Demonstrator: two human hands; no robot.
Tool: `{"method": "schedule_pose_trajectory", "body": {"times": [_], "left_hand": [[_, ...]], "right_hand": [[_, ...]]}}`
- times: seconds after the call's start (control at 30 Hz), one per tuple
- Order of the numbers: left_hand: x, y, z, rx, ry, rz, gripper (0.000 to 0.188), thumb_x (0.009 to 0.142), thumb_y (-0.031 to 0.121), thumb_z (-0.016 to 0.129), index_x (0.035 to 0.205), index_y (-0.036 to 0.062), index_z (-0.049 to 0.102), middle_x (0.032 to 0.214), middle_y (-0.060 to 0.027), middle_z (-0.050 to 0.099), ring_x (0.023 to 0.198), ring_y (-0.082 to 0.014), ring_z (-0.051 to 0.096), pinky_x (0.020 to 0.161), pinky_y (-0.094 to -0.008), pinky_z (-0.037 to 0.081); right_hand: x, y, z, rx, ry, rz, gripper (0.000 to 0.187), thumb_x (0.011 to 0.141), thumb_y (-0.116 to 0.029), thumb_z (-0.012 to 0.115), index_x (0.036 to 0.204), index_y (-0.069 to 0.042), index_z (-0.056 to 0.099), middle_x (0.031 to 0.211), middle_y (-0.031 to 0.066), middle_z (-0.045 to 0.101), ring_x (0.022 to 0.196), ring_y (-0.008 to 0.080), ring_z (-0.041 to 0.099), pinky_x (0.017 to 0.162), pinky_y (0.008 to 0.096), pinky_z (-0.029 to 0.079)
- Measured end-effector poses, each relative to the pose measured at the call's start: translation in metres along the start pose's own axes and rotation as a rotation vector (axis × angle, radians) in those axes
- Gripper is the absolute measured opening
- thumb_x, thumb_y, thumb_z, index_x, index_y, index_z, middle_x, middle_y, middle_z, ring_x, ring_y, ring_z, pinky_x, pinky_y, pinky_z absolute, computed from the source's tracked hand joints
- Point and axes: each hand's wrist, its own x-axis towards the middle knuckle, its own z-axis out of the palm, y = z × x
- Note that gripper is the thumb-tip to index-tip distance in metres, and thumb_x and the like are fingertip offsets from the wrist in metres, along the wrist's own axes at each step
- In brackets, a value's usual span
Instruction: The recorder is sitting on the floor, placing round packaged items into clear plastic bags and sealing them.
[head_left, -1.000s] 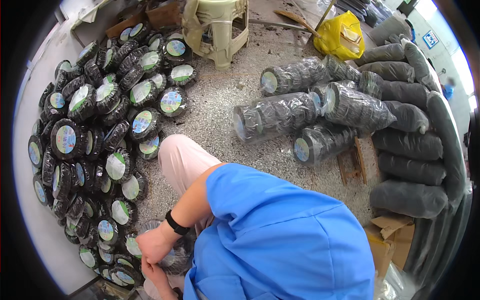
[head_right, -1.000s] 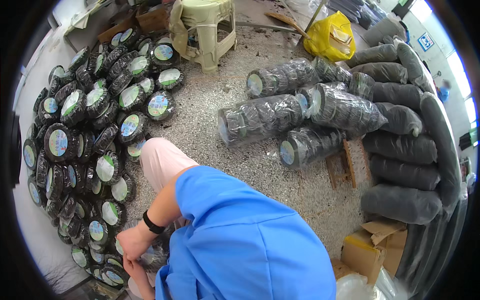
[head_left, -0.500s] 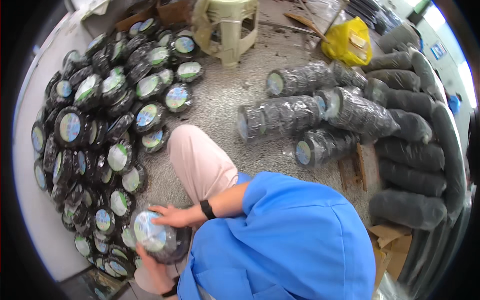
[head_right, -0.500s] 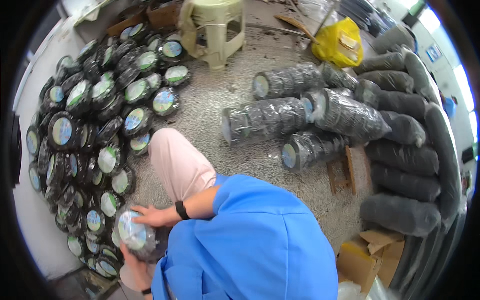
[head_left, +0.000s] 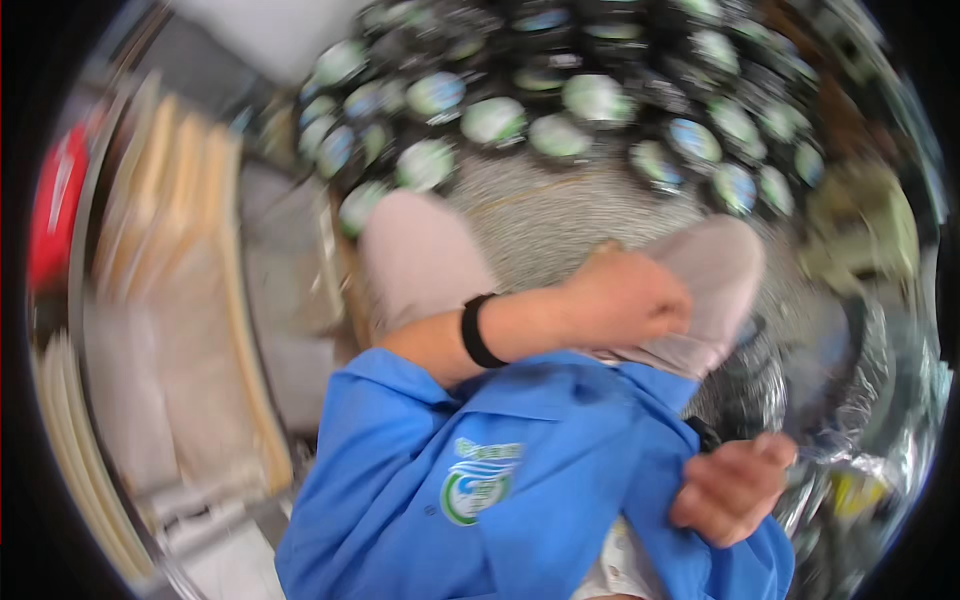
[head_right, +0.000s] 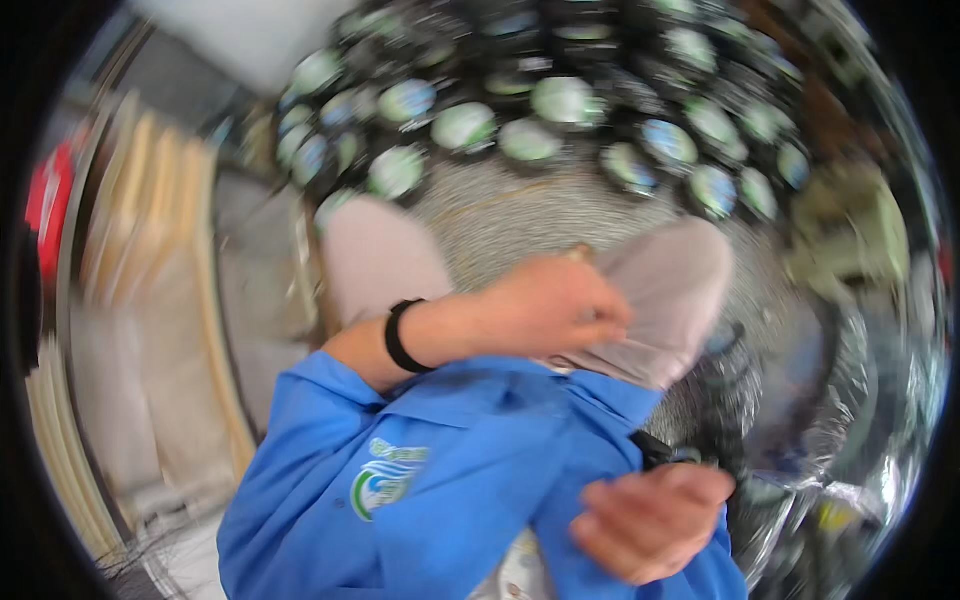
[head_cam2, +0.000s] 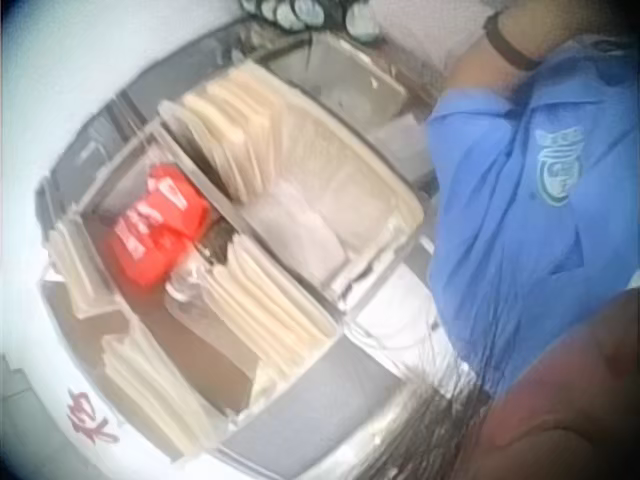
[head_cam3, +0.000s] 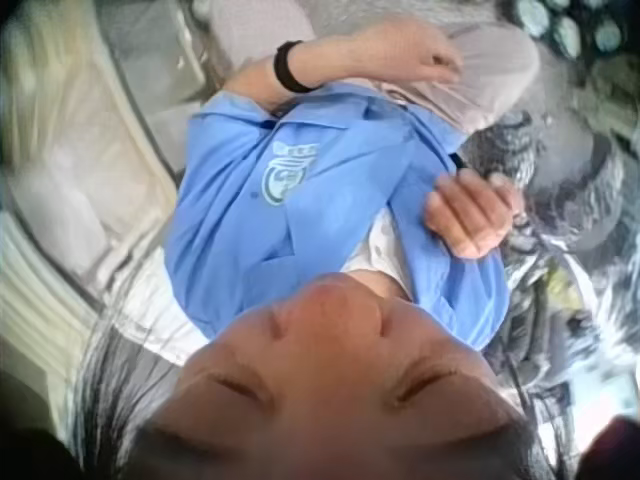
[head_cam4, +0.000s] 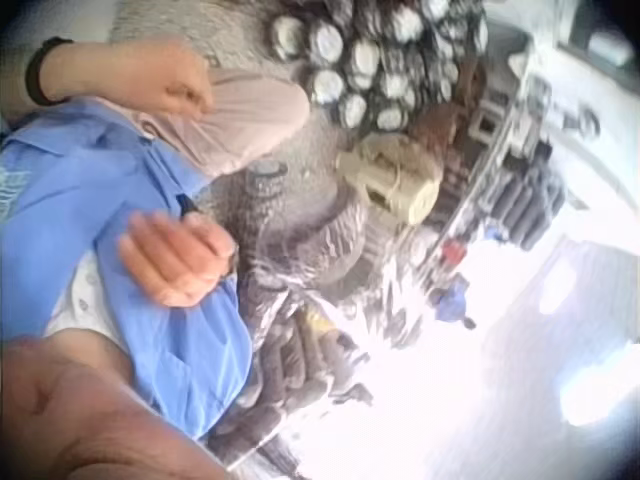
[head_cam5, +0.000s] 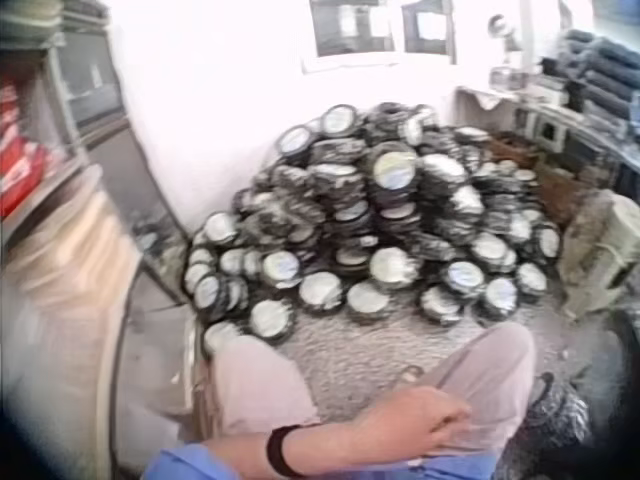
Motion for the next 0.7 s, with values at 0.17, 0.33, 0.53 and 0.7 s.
{"method": "schedule_pose_trajectory", "body": {"times": [0.17,0.33,0.53,0.7], "left_hand": [[-0.261,-0.130,-0.077,0.179,1.296,-0.652,0.022,0.102,0.019,0.049,0.089,0.0027,0.057,0.073,-0.0087,0.056,0.065,-0.0151,0.051,0.062,-0.0306,0.047],[-0.507,-0.252,0.254,-0.090,1.123,-1.584,0.036,0.088,0.034,0.063,0.090,-0.0015,0.065,0.083,-0.0239,0.068,0.081,-0.0404,0.066,0.078,-0.0488,0.052],[-0.452,-0.267,0.332,0.355,0.805,-1.630,0.096,0.070,0.034,0.084,0.145,-0.0022,0.036,0.151,-0.0225,0.036,0.142,-0.0383,0.030,0.115,-0.0427,0.031],[-0.478,-0.277,0.333,0.118,0.897,-1.844,0.030,0.083,0.024,0.069,0.110,0.0098,0.070,0.108,-0.0152,0.070,0.101,-0.0319,0.066,0.086,-0.0401,0.052]], "right_hand": [[-0.014,0.056,0.081,0.438,-0.019,0.623,0.018,0.096,-0.009,0.049,0.101,0.001,0.063,0.089,0.0145,0.065,0.082,0.0231,0.060,0.082,0.0393,0.048],[-0.037,0.121,0.165,0.847,-0.292,1.187,0.023,0.103,-0.011,0.045,0.104,0.005,0.062,0.090,0.0094,0.063,0.085,0.0157,0.060,0.082,0.0305,0.049],[-0.009,0.116,0.223,0.747,-0.821,1.004,0.016,0.101,-0.007,0.052,0.099,0.003,0.064,0.087,0.0067,0.064,0.083,0.0135,0.061,0.079,0.0266,0.047],[0.023,0.074,0.241,0.839,-0.834,0.863,0.011,0.098,-0.002,0.055,0.100,0.003,0.064,0.087,0.0062,0.065,0.082,0.0132,0.061,0.080,0.0256,0.048]]}}
